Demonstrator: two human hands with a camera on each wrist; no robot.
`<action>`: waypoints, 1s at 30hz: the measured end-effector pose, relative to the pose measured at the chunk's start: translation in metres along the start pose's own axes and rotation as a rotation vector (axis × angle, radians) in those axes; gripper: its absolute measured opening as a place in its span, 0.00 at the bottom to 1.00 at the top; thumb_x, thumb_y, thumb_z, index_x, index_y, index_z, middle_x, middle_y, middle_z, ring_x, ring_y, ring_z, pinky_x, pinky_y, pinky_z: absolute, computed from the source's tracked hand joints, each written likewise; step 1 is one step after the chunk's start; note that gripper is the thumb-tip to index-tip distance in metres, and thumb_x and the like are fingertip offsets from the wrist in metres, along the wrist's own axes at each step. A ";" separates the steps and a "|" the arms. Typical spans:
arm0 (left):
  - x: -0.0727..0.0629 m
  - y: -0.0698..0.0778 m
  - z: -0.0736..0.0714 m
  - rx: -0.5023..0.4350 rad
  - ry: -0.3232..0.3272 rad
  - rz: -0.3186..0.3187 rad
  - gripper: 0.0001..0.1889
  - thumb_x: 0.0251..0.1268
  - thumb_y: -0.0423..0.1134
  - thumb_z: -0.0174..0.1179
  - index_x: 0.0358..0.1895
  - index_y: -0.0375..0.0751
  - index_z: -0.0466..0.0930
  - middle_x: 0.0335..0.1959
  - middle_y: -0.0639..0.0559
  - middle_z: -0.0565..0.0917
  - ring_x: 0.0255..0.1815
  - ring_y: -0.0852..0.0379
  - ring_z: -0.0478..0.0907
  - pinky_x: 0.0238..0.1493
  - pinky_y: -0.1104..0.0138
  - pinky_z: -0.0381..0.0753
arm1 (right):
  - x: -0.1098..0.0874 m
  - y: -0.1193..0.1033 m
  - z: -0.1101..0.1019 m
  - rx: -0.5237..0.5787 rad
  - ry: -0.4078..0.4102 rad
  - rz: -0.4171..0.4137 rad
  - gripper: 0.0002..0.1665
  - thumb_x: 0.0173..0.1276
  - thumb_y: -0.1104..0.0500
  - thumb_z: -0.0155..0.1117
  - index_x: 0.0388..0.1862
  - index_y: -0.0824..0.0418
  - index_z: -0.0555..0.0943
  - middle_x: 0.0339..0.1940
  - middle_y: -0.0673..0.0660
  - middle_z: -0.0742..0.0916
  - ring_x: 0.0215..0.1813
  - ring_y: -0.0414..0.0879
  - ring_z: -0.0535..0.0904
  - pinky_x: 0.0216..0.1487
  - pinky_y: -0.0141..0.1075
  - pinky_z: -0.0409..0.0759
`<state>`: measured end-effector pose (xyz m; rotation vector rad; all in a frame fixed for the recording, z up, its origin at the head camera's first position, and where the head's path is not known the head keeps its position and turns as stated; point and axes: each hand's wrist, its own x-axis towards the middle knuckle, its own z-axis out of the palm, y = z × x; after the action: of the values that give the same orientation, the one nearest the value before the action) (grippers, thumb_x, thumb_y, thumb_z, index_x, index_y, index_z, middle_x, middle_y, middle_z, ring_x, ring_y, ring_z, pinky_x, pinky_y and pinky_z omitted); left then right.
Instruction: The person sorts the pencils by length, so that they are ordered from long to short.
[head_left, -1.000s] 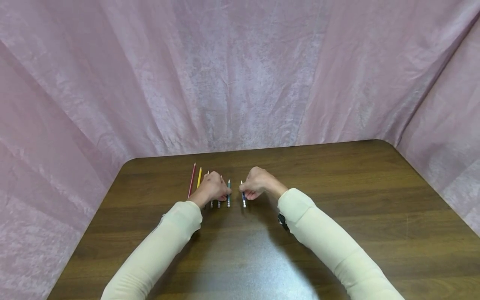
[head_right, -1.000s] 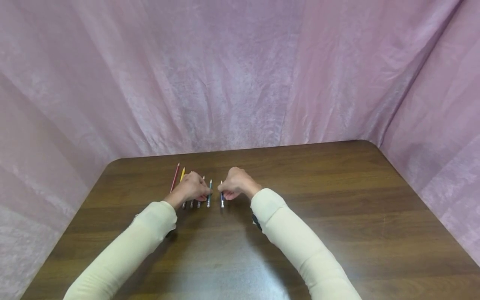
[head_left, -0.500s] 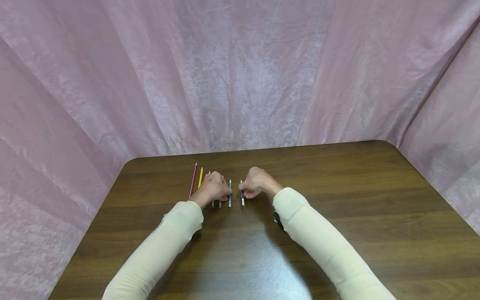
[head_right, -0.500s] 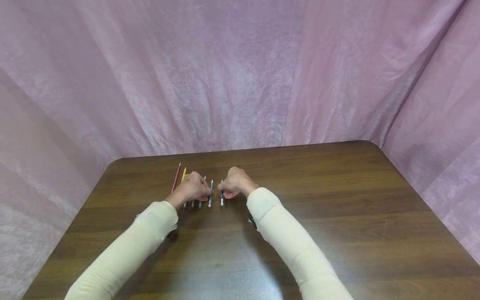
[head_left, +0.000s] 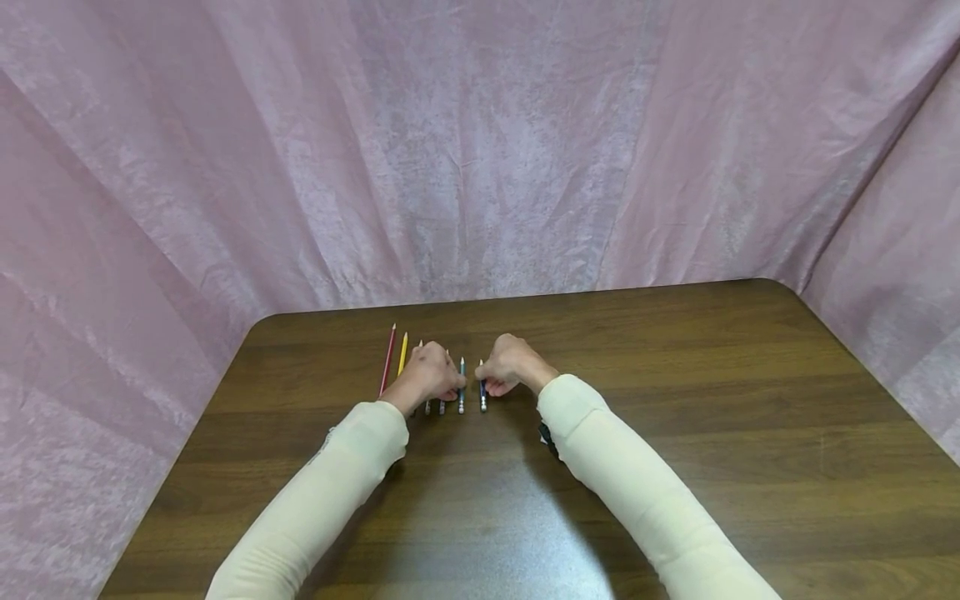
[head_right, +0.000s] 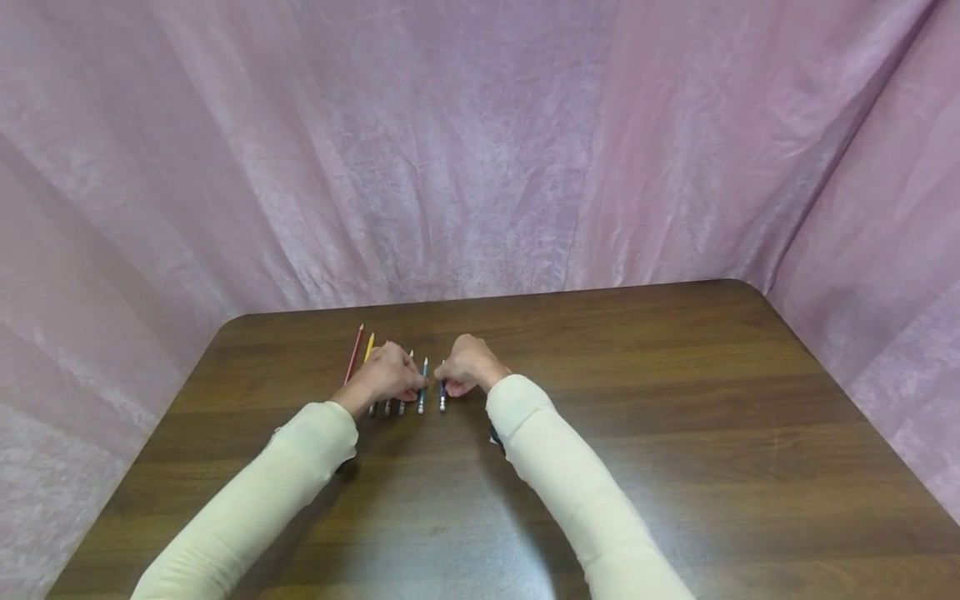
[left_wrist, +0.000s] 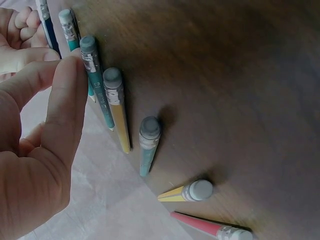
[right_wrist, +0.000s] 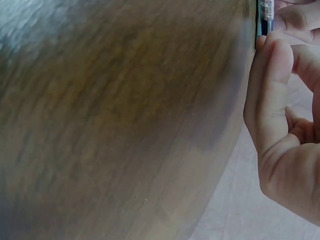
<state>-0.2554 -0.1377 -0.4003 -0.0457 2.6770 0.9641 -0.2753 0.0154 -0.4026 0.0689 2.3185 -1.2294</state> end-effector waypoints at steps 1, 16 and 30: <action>0.000 0.000 0.000 0.000 -0.001 -0.001 0.09 0.60 0.30 0.67 0.22 0.33 0.86 0.16 0.51 0.85 0.19 0.59 0.84 0.30 0.67 0.86 | 0.001 0.000 0.000 0.002 -0.002 0.003 0.11 0.65 0.68 0.66 0.22 0.69 0.80 0.14 0.57 0.83 0.15 0.41 0.78 0.24 0.31 0.84; -0.001 0.000 -0.001 0.049 0.019 0.009 0.09 0.58 0.32 0.69 0.21 0.36 0.88 0.17 0.50 0.86 0.17 0.61 0.84 0.59 0.60 0.78 | 0.008 0.002 0.005 0.015 -0.005 0.014 0.12 0.65 0.68 0.65 0.22 0.70 0.80 0.14 0.57 0.82 0.14 0.41 0.78 0.22 0.31 0.83; -0.002 0.002 -0.002 0.059 0.005 0.001 0.10 0.60 0.33 0.69 0.21 0.37 0.88 0.18 0.51 0.86 0.19 0.60 0.84 0.51 0.61 0.82 | 0.008 0.002 0.009 0.012 -0.002 0.009 0.12 0.65 0.68 0.66 0.22 0.70 0.80 0.14 0.57 0.82 0.14 0.42 0.78 0.23 0.32 0.84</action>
<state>-0.2538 -0.1377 -0.3976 -0.0340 2.7090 0.8855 -0.2778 0.0086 -0.4119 0.0821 2.3070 -1.2393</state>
